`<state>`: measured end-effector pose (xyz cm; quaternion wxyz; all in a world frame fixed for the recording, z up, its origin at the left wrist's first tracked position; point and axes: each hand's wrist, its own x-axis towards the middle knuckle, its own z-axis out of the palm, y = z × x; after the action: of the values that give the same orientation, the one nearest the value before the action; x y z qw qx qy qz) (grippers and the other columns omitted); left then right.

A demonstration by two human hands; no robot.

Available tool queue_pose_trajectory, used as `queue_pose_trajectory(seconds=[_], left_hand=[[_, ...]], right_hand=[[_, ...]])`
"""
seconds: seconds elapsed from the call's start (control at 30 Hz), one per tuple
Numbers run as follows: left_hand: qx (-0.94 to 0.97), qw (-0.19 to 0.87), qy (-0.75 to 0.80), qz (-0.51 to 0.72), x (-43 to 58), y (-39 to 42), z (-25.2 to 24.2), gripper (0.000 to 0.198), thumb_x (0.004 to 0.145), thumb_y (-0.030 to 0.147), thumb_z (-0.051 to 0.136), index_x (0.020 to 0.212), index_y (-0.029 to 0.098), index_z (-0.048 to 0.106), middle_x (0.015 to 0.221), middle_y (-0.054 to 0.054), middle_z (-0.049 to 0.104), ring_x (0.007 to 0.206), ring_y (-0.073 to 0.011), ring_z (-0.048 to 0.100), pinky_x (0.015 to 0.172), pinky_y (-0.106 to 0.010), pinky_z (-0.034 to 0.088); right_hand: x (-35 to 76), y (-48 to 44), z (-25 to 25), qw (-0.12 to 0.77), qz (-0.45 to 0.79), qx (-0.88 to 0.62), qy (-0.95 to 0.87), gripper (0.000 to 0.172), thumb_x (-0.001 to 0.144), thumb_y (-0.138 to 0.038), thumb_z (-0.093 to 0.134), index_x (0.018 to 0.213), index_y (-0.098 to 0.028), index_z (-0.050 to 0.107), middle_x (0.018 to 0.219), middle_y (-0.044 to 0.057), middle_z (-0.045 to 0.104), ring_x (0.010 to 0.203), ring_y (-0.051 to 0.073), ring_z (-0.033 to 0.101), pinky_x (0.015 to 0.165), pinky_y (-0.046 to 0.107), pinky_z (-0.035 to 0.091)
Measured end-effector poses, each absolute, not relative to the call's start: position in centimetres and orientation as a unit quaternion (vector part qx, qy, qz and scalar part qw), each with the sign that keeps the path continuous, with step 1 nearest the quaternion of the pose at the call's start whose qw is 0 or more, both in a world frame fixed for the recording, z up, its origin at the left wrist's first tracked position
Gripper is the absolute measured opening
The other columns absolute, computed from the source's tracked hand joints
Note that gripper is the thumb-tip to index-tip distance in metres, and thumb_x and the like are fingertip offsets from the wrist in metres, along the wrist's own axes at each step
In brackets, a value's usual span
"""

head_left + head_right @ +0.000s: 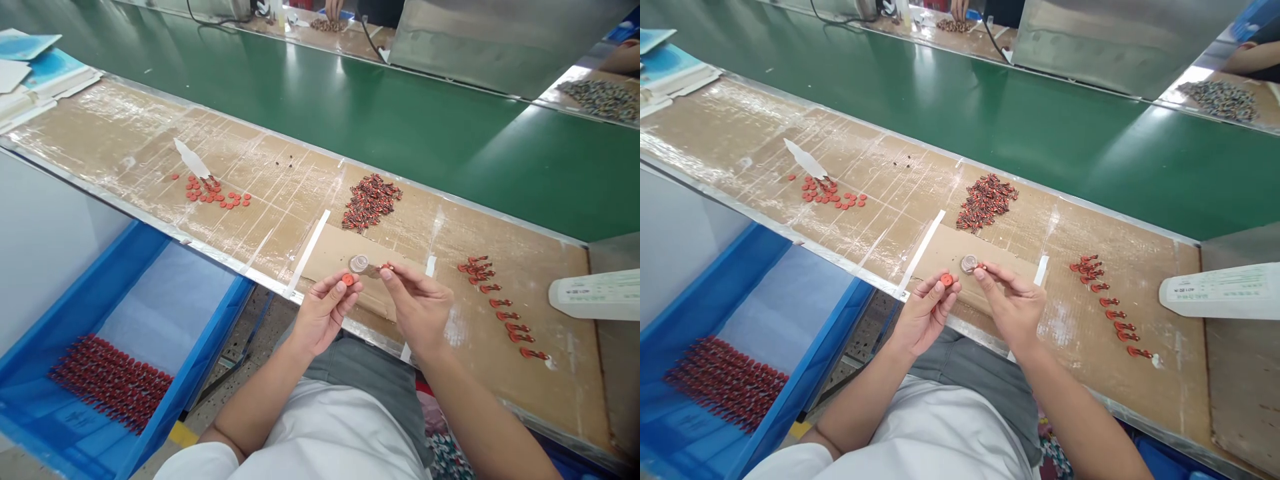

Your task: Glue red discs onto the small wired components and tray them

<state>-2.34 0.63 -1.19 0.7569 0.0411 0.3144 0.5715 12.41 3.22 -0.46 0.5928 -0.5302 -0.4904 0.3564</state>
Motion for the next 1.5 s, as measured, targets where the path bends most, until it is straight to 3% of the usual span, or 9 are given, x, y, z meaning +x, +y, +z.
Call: queue_pose_trajectory(seconds=[0.33,0.77,0.97,1.17,1.5], left_hand=[[0.073,0.761,0.300,0.571,-1.0,-0.5,-0.9,0.022,0.075,0.018,0.078,0.097,0.018,0.075,0.098,-0.006,0.077,0.090,-0.0159,0.074,0.085,-0.022,0.058],[0.068,0.760,0.294,0.575,-0.9,-0.6,-0.6,0.019,0.075,0.017,0.078,0.094,0.017,0.076,0.096,-0.004,0.078,0.089,-0.0126,0.073,0.083,-0.017,0.057],[0.071,0.757,0.296,0.578,-1.0,-0.5,-0.8,0.019,0.074,0.019,0.080,0.092,0.019,0.077,0.098,-0.005,0.078,0.095,-0.0149,0.073,0.084,-0.019,0.058],[0.079,0.758,0.292,0.578,-1.2,-0.5,-1.1,0.017,0.074,0.017,0.079,0.091,0.020,0.077,0.096,-0.003,0.078,0.090,-0.0110,0.073,0.083,-0.015,0.057],[0.092,0.749,0.311,0.577,-1.2,-0.4,-0.9,0.019,0.069,0.021,0.084,0.087,0.021,0.078,0.092,-0.003,0.078,0.086,-0.0113,0.073,0.081,-0.016,0.058]], right_hand=[[11.4,0.1,-0.6,0.617,0.348,-0.487,-0.511,0.024,0.075,-0.022,0.079,0.096,-0.034,0.076,0.098,-0.001,0.076,0.086,0.025,0.075,0.085,0.044,0.064],[11.6,-0.1,-1.5,0.622,0.350,-0.474,-0.516,0.025,0.074,-0.016,0.079,0.096,-0.028,0.076,0.101,0.002,0.076,0.089,0.023,0.074,0.085,0.040,0.064],[11.4,0.0,-1.5,0.619,0.328,-0.455,-0.550,0.029,0.075,-0.013,0.077,0.099,-0.029,0.076,0.101,0.001,0.076,0.090,0.022,0.074,0.085,0.038,0.064],[11.3,0.1,-1.6,0.618,0.312,-0.448,-0.566,0.035,0.075,-0.008,0.077,0.101,-0.030,0.075,0.102,0.000,0.076,0.091,0.020,0.074,0.085,0.035,0.064],[11.4,0.0,-1.7,0.614,0.306,-0.435,-0.583,0.038,0.075,-0.006,0.076,0.104,-0.031,0.074,0.103,0.000,0.075,0.091,0.020,0.073,0.084,0.036,0.063]])
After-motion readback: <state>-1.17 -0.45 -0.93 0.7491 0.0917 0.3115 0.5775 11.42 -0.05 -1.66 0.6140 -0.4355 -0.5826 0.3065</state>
